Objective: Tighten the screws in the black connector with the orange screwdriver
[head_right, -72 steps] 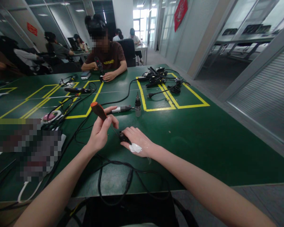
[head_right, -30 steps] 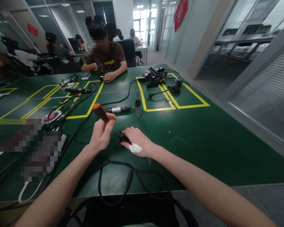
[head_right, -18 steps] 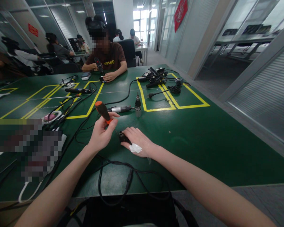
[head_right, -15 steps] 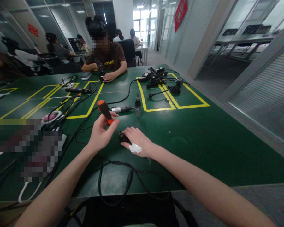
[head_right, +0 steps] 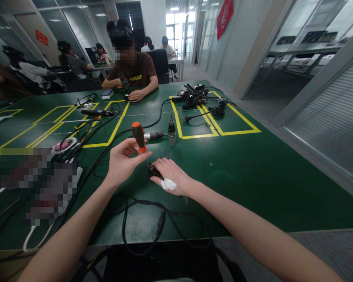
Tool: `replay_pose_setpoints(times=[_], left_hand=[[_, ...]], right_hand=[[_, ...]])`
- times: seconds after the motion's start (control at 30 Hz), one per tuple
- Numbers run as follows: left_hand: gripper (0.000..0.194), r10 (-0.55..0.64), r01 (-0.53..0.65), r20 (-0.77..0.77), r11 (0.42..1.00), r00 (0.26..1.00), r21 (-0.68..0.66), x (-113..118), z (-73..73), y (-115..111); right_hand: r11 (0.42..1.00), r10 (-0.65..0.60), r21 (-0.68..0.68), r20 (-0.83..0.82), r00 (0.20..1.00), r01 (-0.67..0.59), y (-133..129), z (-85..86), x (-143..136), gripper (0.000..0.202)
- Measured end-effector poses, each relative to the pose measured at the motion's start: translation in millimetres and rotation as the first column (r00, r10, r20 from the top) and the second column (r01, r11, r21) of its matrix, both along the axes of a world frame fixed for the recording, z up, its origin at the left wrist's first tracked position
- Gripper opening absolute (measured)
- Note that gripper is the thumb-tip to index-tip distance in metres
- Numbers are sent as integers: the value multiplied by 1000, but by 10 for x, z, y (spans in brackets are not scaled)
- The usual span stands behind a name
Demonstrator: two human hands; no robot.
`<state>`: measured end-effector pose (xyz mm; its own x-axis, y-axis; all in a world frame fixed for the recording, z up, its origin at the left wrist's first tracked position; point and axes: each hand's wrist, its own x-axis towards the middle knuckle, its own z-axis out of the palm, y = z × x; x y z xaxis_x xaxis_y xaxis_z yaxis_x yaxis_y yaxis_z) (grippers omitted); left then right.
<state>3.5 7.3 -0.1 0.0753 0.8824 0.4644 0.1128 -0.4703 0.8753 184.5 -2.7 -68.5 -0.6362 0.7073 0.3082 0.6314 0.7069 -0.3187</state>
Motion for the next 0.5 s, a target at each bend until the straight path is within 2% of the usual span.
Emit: replay_pose_setpoints(times=[0.17, 0.33, 0.5], left_hand=[[31, -50, 56, 63, 993, 997, -102, -10, 49, -8], [27, -85, 91, 52, 989, 995, -120, -22, 45, -17], [28, -70, 80, 84, 988, 994, -128, -21, 49, 2]], right_hand=[[1000, -3, -16, 8, 1000, 3, -3, 17, -5, 24], [1000, -11, -25, 16, 1000, 12, -10, 17, -6, 25], [1000, -7, -16, 23, 1000, 7, -8, 14, -4, 25]])
